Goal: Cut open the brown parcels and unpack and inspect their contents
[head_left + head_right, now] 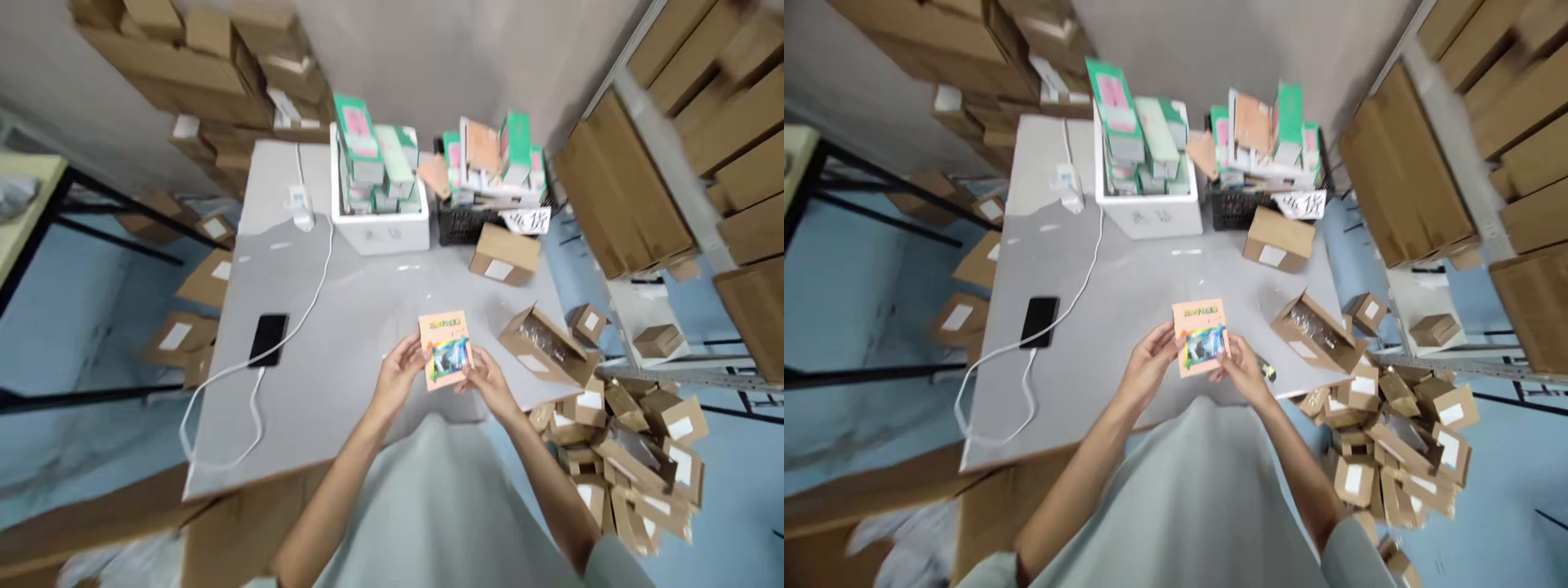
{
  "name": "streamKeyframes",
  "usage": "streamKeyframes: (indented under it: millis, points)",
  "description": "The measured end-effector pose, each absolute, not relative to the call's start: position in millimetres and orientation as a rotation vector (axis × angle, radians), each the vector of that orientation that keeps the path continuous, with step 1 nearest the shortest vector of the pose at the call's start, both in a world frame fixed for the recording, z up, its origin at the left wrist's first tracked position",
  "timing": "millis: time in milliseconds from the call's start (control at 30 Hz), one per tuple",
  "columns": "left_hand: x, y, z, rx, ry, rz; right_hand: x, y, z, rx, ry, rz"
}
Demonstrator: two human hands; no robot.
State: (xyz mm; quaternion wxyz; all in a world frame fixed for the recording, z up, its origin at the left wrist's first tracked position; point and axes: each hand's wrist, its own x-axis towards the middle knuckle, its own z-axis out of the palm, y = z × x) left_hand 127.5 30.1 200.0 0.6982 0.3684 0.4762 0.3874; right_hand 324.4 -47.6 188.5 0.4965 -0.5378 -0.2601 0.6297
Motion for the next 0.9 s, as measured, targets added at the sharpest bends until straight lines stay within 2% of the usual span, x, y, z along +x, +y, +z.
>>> streamKeyframes:
  millis: [233, 467, 633, 767, 900]
  points:
    - [151, 75, 223, 1.024, 1.036, 0.827, 378, 23, 200, -1.171, -0.526, 1.393]
    - [160, 99, 235, 1.073, 1.076, 0.786, 445, 219, 235, -1.086, -0.494, 1.169]
    - [198, 163, 255, 1.161, 1.019, 0.899, 472, 332, 266, -1.012, -0.461, 1.143]
    - [233, 206, 273, 1.225, 0.930, 1.005, 475, 323, 256, -1.166, -0.563, 1.186]
    - [241, 189, 248, 1.218, 0.935, 0.905, 499, 212, 216, -1.310, -0.788, 1.145]
